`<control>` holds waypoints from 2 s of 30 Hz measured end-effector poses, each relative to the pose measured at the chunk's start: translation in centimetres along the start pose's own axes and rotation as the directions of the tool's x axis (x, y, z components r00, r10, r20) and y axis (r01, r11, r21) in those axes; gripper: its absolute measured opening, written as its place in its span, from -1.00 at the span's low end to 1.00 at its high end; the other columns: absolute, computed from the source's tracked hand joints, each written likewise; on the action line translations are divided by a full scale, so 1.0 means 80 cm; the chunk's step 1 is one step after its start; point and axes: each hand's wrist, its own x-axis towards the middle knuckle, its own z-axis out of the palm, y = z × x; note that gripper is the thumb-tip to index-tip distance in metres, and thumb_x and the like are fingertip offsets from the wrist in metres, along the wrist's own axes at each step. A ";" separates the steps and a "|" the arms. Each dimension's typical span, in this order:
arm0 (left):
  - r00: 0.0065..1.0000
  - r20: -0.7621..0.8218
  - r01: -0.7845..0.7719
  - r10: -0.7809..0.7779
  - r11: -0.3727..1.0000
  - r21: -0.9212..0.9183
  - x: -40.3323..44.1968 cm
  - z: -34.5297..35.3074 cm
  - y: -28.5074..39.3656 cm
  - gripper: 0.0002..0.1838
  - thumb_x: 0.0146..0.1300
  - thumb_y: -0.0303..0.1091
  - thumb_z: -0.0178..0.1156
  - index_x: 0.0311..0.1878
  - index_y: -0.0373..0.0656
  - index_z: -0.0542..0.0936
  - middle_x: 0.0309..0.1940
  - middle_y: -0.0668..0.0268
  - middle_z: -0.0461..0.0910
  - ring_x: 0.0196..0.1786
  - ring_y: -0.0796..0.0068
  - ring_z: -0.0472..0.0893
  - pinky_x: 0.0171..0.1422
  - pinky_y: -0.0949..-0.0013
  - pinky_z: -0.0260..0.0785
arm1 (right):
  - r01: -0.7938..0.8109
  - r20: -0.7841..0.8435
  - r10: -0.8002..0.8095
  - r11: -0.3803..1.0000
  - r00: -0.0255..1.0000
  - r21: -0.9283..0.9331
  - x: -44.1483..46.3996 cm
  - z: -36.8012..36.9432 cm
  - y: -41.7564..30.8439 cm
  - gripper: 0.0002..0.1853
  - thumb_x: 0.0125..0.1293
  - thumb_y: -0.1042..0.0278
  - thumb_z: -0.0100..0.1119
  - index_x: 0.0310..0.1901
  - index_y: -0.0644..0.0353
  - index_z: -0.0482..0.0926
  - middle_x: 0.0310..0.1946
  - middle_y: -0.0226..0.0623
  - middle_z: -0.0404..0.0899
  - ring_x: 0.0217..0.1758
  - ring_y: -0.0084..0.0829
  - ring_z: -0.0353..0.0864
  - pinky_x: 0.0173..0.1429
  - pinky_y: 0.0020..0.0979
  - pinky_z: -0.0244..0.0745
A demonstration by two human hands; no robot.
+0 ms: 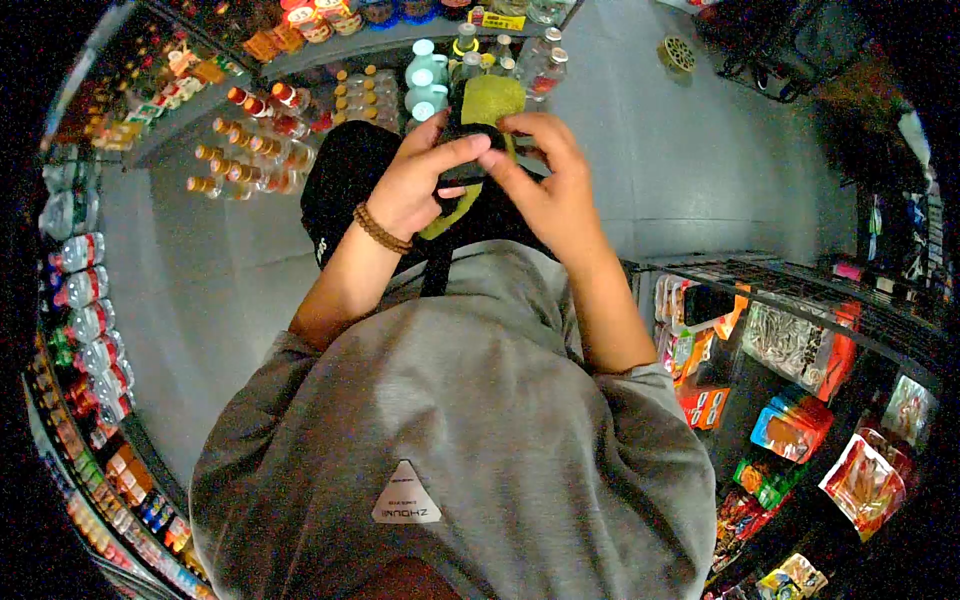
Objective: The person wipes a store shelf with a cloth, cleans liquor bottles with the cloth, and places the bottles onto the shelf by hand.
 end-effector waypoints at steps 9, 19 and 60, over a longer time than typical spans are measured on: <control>0.986 -0.166 0.027 0.023 0.956 0.292 -0.040 -0.072 0.024 -0.55 0.03 -0.36 0.23 0.01 -0.22 0.40 -0.25 0.40 0.49 -0.26 0.67 0.48 -0.48 0.63 0.26 | -0.225 -0.198 0.389 0.802 0.900 0.554 0.045 -0.031 0.013 -0.83 0.26 0.33 -0.03 -0.19 0.22 0.44 -0.44 -0.47 0.45 -0.44 -0.65 0.38 -0.35 -0.63 0.31; 0.953 -0.210 0.022 0.220 0.639 0.769 -0.040 -0.096 0.049 -0.70 0.05 -0.41 0.16 -0.10 -0.21 0.49 -0.35 0.41 0.55 -0.38 0.69 0.45 -0.47 0.59 0.31 | -0.133 -0.354 0.408 0.792 0.841 0.596 0.084 -0.116 -0.004 -0.82 0.20 0.38 0.04 -0.21 0.28 0.45 -0.41 -0.36 0.50 -0.39 -0.51 0.48 -0.28 -0.52 0.38; 0.978 0.095 -0.144 0.186 0.931 -0.335 0.033 -0.033 -0.079 -0.61 0.32 -0.13 -0.19 0.11 -0.12 0.32 -0.03 0.27 0.43 -0.02 0.36 0.45 0.08 0.28 0.32 | -0.455 -0.050 0.512 0.800 0.858 0.392 -0.004 -0.057 0.096 -0.63 0.16 0.02 0.06 -0.29 0.21 0.39 -0.36 -0.29 0.37 -0.23 -0.30 0.39 -0.25 -0.30 0.36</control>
